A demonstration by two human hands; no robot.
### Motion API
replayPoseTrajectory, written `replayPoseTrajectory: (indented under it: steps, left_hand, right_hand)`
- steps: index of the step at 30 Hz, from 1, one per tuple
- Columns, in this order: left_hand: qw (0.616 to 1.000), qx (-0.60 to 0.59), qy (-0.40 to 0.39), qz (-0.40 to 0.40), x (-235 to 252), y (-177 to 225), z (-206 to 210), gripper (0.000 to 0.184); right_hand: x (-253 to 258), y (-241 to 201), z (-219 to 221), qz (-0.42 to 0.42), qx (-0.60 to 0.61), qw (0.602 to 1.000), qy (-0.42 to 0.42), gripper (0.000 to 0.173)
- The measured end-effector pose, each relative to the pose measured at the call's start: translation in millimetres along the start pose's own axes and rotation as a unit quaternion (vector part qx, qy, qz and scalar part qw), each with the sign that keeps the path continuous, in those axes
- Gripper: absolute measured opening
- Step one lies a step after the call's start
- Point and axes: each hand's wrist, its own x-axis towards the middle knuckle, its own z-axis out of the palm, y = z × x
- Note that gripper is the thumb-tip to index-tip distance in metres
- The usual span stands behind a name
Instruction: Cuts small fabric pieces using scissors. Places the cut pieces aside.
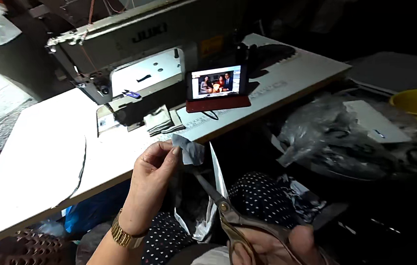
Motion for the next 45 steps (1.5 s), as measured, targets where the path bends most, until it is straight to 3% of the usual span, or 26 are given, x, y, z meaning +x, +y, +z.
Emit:
replayPoseTrajectory:
  steps: [4,8,11,16,23,31,34,39,43,45]
  left_hand:
    - [0.999,0.040,0.020,-0.007,-18,-15,-1,0.006]
    - [0.993,-0.057,0.031,-0.095,-34,-22,-2,0.009]
    - [0.990,-0.082,0.028,-0.108,-41,-23,-1,0.011]
    - [0.997,-0.024,0.023,-0.064,-46,-24,-2,0.011]
    - [0.990,0.106,-0.005,0.093,-47,-27,2,0.015]
    - [0.991,0.096,-0.003,0.088,-52,-28,3,0.014]
    - [0.996,0.074,0.013,0.039,-54,-26,0,0.014]
    - [0.989,-0.052,0.025,-0.138,-58,-28,-8,0.024]
    - [0.962,-0.138,-0.015,-0.234,-59,-34,-18,0.047]
    - [0.956,-0.148,-0.026,-0.254,-58,-35,-22,0.046]
  right_hand:
    - [-5,-2,-7,-0.035,0.001,0.999,-0.006,0.084]
    - [-12,-5,-12,-0.013,-0.007,1.000,-0.011,0.080]
    - [-15,-4,-15,0.004,-0.023,1.000,-0.002,0.079]
    - [-18,-3,-14,0.024,-0.016,1.000,0.003,0.077]
    - [-19,2,-14,0.034,-0.009,0.999,0.004,0.076]
    - [-18,2,-13,0.048,-0.006,0.999,0.018,0.075]
    - [-18,1,-12,0.050,0.011,0.998,0.034,0.069]
    - [-19,-1,-2,0.033,-0.020,0.990,0.134,0.056]
    - [-18,-5,1,0.039,-0.055,0.989,0.132,0.050]
    - [-17,-8,3,0.053,-0.068,0.989,0.123,0.049]
